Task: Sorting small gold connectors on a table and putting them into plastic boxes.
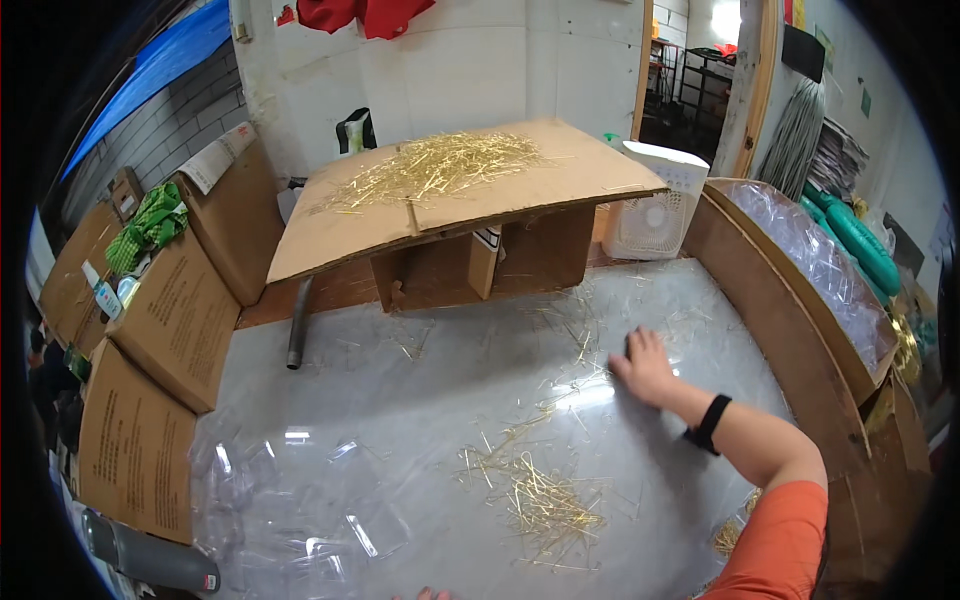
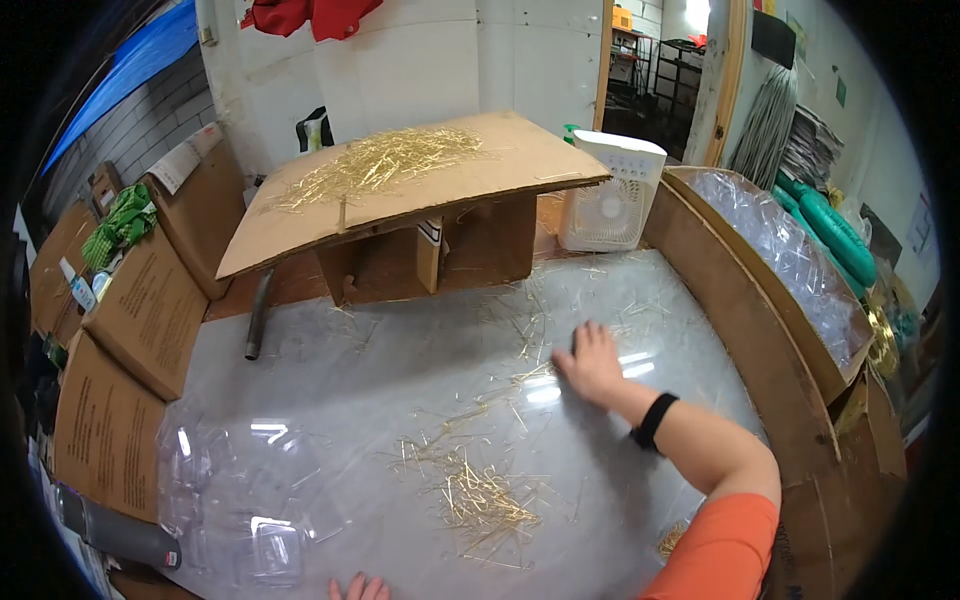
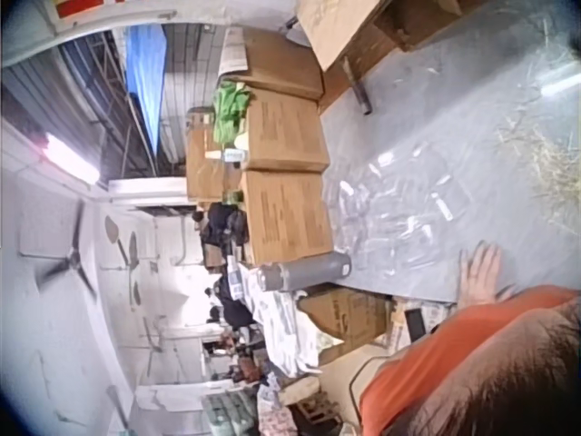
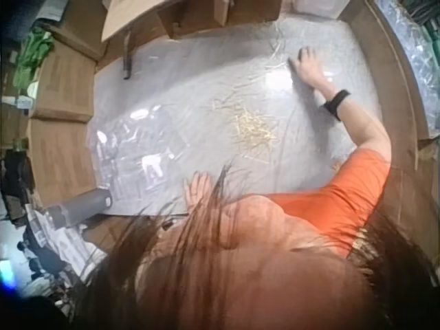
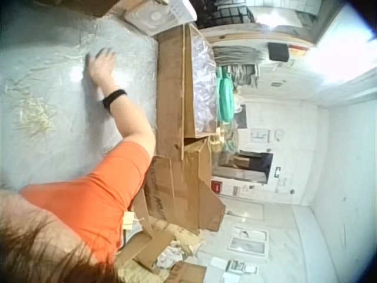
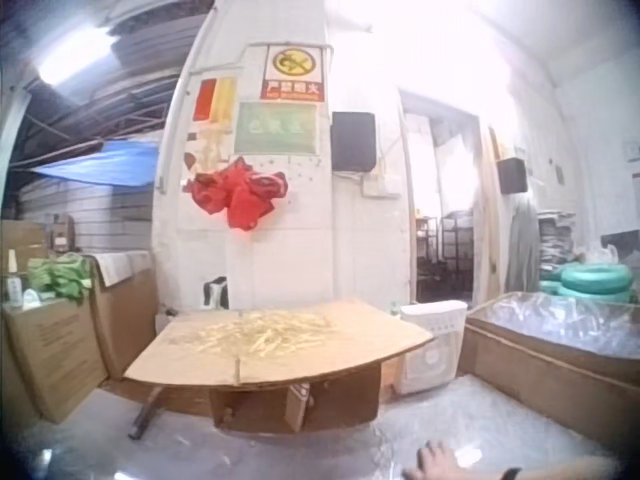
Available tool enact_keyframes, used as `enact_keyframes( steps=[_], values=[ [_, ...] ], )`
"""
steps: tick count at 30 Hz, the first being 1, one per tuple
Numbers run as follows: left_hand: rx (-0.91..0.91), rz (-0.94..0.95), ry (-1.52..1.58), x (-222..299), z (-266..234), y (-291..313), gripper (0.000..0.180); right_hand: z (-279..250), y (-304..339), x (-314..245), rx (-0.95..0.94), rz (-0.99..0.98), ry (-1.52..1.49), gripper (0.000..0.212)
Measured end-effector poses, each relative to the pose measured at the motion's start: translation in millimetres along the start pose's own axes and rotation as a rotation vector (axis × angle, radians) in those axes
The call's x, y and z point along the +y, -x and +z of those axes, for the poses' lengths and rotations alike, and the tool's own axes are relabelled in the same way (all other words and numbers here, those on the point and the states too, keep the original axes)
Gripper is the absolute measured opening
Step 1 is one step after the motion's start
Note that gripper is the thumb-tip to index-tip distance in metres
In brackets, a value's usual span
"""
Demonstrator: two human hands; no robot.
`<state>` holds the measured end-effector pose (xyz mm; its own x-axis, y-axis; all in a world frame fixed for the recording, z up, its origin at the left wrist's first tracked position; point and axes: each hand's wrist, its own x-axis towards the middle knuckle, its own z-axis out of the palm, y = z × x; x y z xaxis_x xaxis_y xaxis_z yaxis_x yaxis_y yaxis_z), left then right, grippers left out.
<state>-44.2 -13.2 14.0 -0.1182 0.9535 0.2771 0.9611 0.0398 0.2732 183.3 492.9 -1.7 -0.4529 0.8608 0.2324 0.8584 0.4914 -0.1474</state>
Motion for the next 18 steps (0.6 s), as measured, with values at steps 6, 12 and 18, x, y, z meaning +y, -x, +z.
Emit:
enact_keyframes(
  steps=[6, 12, 18],
  values=[
    [0.002, 0.049, -0.058, -8.8, 8.2, 12.0, 0.071, -59.6, 17.7, -101.7, -0.073, -0.193, -0.234, 0.054],
    [-0.010, 0.081, -0.057, -11.4, 8.7, 8.4, 0.083, -0.2, -91.4, -54.1, -0.006, -0.204, -0.173, 0.069],
    [0.018, 0.037, 0.040, -6.1, 3.2, 6.3, 0.079, -1.9, -38.1, -141.3, -0.242, -0.406, -0.060, 0.080]
  ],
)
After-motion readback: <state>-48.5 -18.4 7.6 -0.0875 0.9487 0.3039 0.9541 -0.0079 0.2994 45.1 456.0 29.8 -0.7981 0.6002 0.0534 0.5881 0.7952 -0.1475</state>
